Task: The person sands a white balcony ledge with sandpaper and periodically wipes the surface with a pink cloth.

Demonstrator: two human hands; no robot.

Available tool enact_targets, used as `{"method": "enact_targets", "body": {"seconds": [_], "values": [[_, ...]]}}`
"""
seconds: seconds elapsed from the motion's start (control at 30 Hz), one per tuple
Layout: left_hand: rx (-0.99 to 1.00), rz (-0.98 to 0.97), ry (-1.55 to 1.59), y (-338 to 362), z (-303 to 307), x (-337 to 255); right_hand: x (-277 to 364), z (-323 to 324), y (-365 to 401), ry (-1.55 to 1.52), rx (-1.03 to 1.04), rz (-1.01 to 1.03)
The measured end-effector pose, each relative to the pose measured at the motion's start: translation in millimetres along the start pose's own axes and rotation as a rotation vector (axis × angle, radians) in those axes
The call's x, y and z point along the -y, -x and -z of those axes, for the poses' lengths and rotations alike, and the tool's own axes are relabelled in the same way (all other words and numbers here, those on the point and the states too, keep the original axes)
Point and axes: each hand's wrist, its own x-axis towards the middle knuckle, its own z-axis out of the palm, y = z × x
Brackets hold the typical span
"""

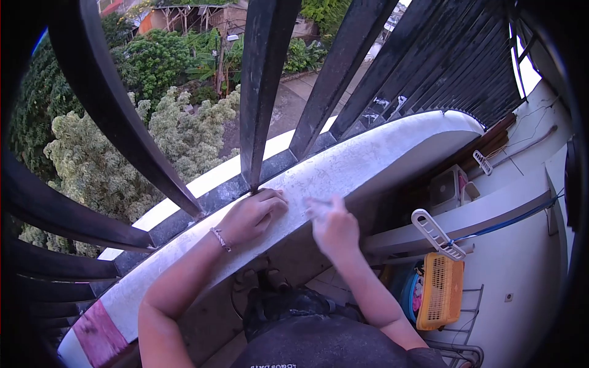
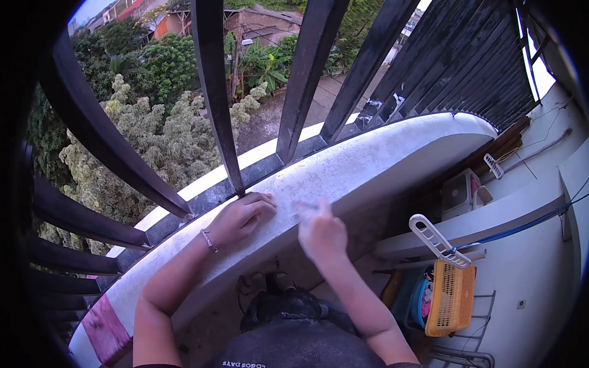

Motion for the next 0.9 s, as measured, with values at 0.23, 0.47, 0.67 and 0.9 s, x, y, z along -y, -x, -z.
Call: {"method": "enact_targets", "body": {"seconds": [0.23,0.47,0.67,0.9], "values": [[-0.004,0.016,-0.005,-1,1,-3,-16,15,21,-0.043,0.02,-0.062],[-0.061,-0.045,-0.022,-2,0,-2,19,-9,31,-0.014,-0.033,0.117],[-0.038,-0.025,0.008,-1,1,-2,-26,2,-4,0.071,-0.033,-0.149],[0.01,0.019,-0.018,1,1,1,9,2,30,0.003,0.043,0.143]]}}
